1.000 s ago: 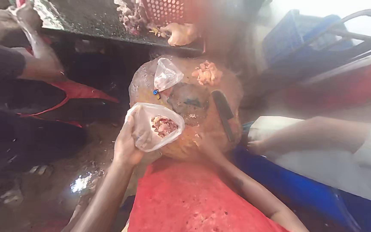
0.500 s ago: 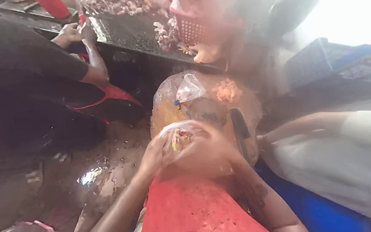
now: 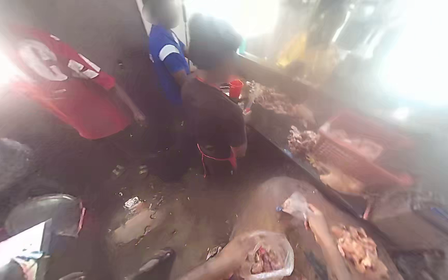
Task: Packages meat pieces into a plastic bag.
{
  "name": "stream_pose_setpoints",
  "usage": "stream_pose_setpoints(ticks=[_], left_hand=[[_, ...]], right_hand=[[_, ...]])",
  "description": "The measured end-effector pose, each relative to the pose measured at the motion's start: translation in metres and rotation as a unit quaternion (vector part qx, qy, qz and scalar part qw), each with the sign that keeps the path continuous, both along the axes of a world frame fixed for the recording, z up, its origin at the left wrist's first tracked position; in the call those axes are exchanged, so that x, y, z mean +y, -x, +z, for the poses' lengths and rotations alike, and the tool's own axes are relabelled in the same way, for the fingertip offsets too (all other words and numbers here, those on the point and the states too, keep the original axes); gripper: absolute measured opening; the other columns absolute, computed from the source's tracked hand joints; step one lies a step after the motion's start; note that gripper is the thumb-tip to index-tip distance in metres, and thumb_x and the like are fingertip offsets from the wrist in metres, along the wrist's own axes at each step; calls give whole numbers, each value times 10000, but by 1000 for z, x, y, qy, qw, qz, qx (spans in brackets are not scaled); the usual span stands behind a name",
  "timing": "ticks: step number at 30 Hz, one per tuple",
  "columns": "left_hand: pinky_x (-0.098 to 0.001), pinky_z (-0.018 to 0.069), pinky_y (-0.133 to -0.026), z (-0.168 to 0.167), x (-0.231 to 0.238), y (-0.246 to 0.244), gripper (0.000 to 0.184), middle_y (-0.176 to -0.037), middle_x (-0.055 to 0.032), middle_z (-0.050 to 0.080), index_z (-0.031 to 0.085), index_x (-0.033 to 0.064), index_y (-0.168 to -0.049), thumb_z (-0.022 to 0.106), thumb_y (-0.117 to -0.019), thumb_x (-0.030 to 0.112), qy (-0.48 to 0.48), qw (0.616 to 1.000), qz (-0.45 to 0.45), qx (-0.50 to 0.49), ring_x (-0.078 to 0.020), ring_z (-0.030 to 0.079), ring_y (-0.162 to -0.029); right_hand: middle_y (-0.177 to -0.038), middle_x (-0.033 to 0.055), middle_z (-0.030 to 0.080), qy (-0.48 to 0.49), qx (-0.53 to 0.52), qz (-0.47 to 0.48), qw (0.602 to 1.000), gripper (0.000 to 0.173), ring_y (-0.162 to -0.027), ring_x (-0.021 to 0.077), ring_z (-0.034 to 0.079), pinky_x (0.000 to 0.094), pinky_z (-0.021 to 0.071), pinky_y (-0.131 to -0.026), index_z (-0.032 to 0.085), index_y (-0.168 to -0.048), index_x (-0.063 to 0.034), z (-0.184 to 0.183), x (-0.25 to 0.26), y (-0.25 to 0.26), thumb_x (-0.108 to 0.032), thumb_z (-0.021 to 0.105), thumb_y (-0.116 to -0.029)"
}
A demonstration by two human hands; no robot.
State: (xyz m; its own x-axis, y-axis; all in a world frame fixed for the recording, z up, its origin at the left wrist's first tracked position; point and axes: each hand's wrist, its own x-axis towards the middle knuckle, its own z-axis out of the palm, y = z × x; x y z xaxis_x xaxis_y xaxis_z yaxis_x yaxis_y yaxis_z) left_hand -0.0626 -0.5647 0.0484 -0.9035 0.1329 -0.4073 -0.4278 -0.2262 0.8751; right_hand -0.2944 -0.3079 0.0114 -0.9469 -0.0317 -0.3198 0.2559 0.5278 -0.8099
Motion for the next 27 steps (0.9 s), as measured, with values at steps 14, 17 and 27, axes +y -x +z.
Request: stream_pose_setpoints(ticks=[14,17,27], left_hand=[[-450,544,-892,10,46,25,470,-1108,-140,679,612,51,-1307,436,-1090,428,61,993,-98,3,-218,657,-977],[-470,526,-939,28,34,26,512,-1141,-161,681,627,33,-1304,396,-1101,442,139,984,-99,41,-237,658,-1024],[-401,564,-866,20,2,8,401,-1019,-78,718,705,88,-1194,429,-1101,364,208,972,-11,103,-170,684,-903]], right_hand=[[-1026,65,715,312,50,108,942,261,-862,169,708,364,629,-765,569,-1254,-18,147,21,-183,-55,524,-999],[-1139,136,713,385,-8,119,915,497,-912,269,732,417,632,-710,440,-1348,-33,110,10,-199,-286,641,-970],[-1384,180,634,-178,70,321,928,576,-1273,363,615,616,472,-1075,530,-1483,-71,50,-5,-218,-453,516,-1051]])
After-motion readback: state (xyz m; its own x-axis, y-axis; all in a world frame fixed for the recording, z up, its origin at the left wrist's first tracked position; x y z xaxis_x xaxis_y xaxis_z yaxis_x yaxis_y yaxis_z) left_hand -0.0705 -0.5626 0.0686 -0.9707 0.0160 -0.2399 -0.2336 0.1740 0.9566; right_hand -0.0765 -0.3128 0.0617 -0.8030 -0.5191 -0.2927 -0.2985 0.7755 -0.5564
